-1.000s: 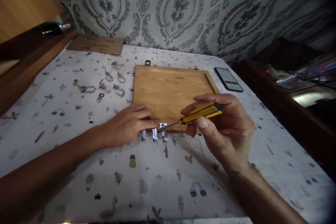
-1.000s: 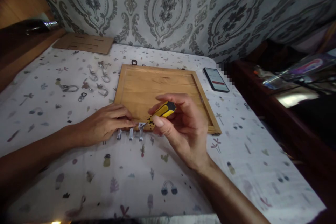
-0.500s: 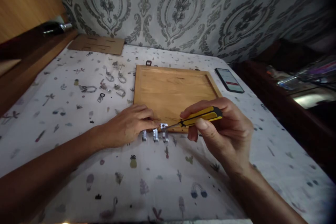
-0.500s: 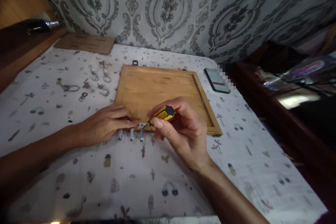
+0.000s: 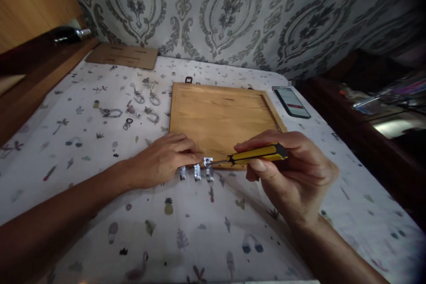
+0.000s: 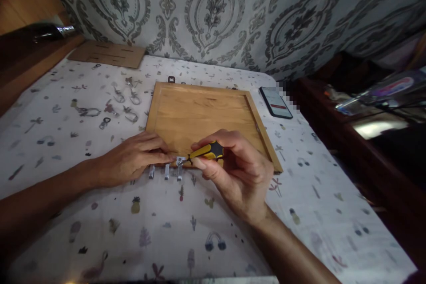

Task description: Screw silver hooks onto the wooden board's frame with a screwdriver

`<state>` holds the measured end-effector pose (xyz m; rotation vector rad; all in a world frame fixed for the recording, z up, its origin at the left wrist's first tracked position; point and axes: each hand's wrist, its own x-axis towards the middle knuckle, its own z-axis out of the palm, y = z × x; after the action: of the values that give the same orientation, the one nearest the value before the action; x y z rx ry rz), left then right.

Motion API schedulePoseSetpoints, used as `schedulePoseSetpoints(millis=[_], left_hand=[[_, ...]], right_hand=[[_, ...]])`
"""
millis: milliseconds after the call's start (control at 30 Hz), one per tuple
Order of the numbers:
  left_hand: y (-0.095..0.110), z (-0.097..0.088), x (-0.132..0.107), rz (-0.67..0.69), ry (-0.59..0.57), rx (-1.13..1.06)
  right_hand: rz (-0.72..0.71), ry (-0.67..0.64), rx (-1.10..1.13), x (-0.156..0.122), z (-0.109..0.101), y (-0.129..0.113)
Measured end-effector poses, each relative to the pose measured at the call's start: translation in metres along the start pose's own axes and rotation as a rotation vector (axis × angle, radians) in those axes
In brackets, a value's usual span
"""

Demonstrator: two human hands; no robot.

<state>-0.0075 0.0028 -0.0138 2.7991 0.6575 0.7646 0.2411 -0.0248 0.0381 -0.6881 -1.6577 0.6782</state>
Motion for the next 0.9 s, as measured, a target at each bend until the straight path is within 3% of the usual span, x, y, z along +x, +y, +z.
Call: schedulePoseSetpoints(millis=[200,433,667,900], left_hand=[[-0.001,0.001,-0.0012,-0.016,-0.026,0.018],[0.0,-0.0017,-0.0001,-0.017,-0.041,0.011],[0.0005,-0.0008,-0.0004,-0.017,-0.026,0.004],[0.0004,-0.0008,-0.0007,-0.011,-0.022,0.005]], right_hand=[[0.014,-0.004,-0.017,-0.0011,-0.0015,0.0024],[0.064,0.266,-0.063,-0.0029,0.0028,0.0004],[0.063,0.175,-0.113,-0.0019,0.0027,0.0058],[0.062,0.175,-0.114,-0.0013,0.0039,0.0057]])
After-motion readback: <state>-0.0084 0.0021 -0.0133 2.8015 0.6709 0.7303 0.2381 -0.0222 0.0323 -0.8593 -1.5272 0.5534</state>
